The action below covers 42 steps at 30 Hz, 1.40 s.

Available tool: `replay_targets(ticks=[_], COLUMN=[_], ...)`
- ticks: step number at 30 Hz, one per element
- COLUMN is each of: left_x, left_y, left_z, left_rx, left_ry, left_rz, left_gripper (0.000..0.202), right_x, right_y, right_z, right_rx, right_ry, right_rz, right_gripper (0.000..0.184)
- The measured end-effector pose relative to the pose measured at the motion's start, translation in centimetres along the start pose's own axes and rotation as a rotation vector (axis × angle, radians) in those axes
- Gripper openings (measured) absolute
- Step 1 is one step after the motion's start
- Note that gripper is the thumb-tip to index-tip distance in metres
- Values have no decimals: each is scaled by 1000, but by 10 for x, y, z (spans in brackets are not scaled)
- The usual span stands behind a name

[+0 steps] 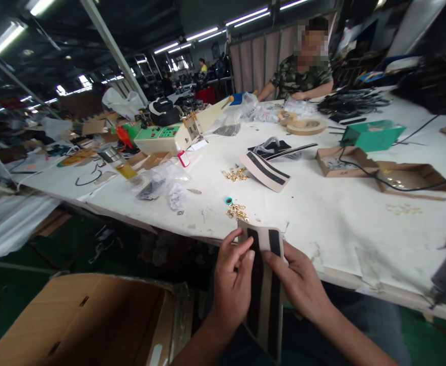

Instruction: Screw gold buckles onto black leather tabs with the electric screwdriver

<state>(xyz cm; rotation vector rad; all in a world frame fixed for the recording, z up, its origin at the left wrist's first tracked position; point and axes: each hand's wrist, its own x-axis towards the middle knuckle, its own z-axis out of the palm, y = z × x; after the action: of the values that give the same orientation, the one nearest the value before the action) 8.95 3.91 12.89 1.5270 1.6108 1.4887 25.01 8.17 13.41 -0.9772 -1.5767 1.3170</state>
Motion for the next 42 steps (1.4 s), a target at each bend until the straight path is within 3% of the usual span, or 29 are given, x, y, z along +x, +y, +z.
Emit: replay_targets(ticks=[3, 7, 9, 13, 17, 22, 30, 37, 42], left_x=[29, 57, 65, 74, 74, 68, 70, 77, 81], left_y=[-6, -11, -10, -5, -3, -7, -9, -11, -11], left_z=[16, 49, 67, 97, 120, 140, 156, 170, 179], left_rx=[-55, -415, -544, -621, -648, -516, -261, -83, 83], left_ry=[0, -190, -346, -581, -698, -710, -620, -588, -609], left_rz=[-68, -355, -485, -598, -631, -633, -560, -497, -376], left_gripper=[17, 80, 91, 70, 52, 51, 62, 57, 48], right_x=[0, -3, -6, -18, -29, -35, -5, 16, 21], right_y=[2, 11, 13, 13, 20, 37, 34, 47, 56], right_z=[-19, -49, -66, -95, -113, -132, -169, -172, -171], right_rx=[172, 300, 332, 347, 415, 332, -173, -374, -494], right_ry=[22, 115, 153, 226, 284, 228, 37, 75, 127], right_rz=[237, 394, 446, 527, 596, 645, 627, 604, 572], right_gripper=[39, 44, 45, 41, 36, 33, 43, 29, 19])
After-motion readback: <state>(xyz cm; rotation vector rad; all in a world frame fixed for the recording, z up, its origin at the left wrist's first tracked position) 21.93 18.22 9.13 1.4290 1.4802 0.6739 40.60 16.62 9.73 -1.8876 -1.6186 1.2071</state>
